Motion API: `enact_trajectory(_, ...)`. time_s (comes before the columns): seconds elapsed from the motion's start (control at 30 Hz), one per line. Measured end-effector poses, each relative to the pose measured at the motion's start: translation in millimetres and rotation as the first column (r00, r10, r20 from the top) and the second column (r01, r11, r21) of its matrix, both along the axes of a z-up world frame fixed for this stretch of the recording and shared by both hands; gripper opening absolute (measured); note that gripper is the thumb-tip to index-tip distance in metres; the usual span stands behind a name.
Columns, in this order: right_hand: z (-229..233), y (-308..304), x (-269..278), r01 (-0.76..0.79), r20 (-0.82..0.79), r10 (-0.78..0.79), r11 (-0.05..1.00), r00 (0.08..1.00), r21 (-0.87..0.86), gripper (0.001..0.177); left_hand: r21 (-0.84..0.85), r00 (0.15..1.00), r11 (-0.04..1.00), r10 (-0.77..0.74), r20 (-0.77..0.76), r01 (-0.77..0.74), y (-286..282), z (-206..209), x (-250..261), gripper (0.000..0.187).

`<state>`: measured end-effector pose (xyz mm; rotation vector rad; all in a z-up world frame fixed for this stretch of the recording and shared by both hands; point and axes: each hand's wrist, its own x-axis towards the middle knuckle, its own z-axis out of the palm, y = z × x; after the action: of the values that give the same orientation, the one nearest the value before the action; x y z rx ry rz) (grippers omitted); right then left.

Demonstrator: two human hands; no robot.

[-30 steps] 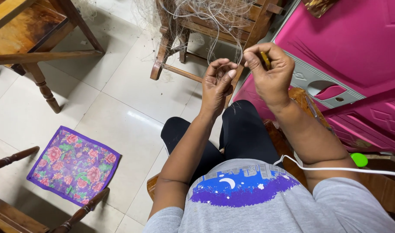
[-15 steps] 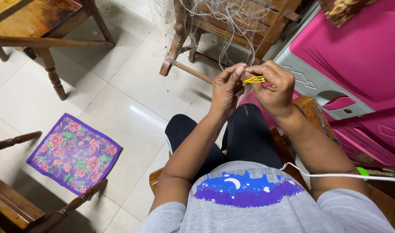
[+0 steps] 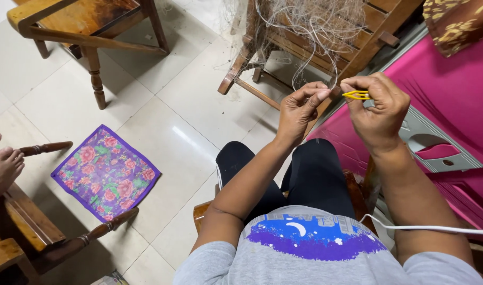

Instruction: Repairing a fishing net using a shuttle and scissors

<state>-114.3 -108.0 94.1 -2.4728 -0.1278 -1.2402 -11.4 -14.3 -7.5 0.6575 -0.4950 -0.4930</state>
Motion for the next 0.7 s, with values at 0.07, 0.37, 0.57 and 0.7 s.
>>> enact_trajectory(0.07,2,-2,0,0.0,0.01,0.0,1.0,1.0,-0.003,0.007,0.0,1.0,1.0,0.012,0.005,-0.012,2,4,0,0.007)
enact_trajectory(0.37,9,-7,-4,0.018,0.033,-0.018,1.0,0.999,0.005,0.011,0.036,0.999,0.998,0.048,0.021,-0.049,-1,-4,5,0.007)
enact_trajectory(0.57,12,-8,-8,0.035,0.006,-0.035,0.999,0.999,-0.004,0.012,-0.002,0.998,1.0,0.03,0.046,-0.03,-3,-3,2,0.009)
enact_trajectory(0.7,31,2,-13,0.009,-0.079,-0.005,0.999,0.997,0.05,0.019,-0.022,0.976,0.99,0.141,0.164,-0.139,-9,-12,6,0.006)
